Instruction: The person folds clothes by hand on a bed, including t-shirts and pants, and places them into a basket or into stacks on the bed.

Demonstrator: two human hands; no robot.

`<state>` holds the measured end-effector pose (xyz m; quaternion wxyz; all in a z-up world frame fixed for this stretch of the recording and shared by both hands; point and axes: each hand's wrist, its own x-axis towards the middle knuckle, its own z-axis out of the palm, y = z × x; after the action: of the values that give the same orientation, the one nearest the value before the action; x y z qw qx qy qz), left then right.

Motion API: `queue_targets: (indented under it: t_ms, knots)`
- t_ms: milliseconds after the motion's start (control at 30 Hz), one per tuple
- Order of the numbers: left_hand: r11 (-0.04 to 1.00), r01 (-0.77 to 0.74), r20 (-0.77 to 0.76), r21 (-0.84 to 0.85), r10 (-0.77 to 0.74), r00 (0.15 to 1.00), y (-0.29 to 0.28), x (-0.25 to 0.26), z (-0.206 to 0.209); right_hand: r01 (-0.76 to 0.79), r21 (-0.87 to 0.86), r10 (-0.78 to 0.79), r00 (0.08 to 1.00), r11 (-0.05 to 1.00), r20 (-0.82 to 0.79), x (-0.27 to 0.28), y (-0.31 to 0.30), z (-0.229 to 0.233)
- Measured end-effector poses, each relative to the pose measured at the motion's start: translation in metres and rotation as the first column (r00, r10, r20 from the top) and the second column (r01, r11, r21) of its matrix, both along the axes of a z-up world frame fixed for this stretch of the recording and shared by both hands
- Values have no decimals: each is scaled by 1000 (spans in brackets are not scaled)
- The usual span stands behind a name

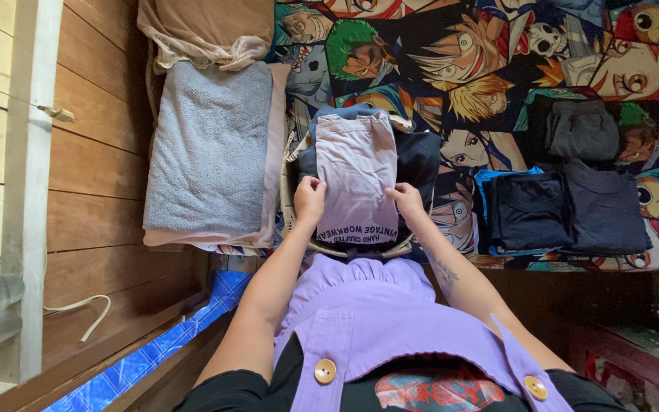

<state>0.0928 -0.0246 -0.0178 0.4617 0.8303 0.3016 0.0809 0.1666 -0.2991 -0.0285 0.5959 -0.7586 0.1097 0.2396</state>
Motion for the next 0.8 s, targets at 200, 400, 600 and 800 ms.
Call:
queue_targets:
  t_ms: [200, 400, 600, 800]
  knots:
    - [994, -3, 133, -106, 17, 991, 1, 1, 1, -9, -197, 35, 991, 980, 132, -7, -4, 43]
    - [939, -17, 168, -343, 79, 983, 0, -14, -16, 49, -4, -47, 983, 999, 178, -18, -26, 33]
    - [342, 2, -102, -940, -286, 953, 0, -38, 18, 161, 324, 75, 790, 932, -608, -34, -23, 59]
    - [437, 18, -163, -899, -372, 914, 7, -95, 72, -7, 533, 350, 763, 846, -544, -74, -44, 98]
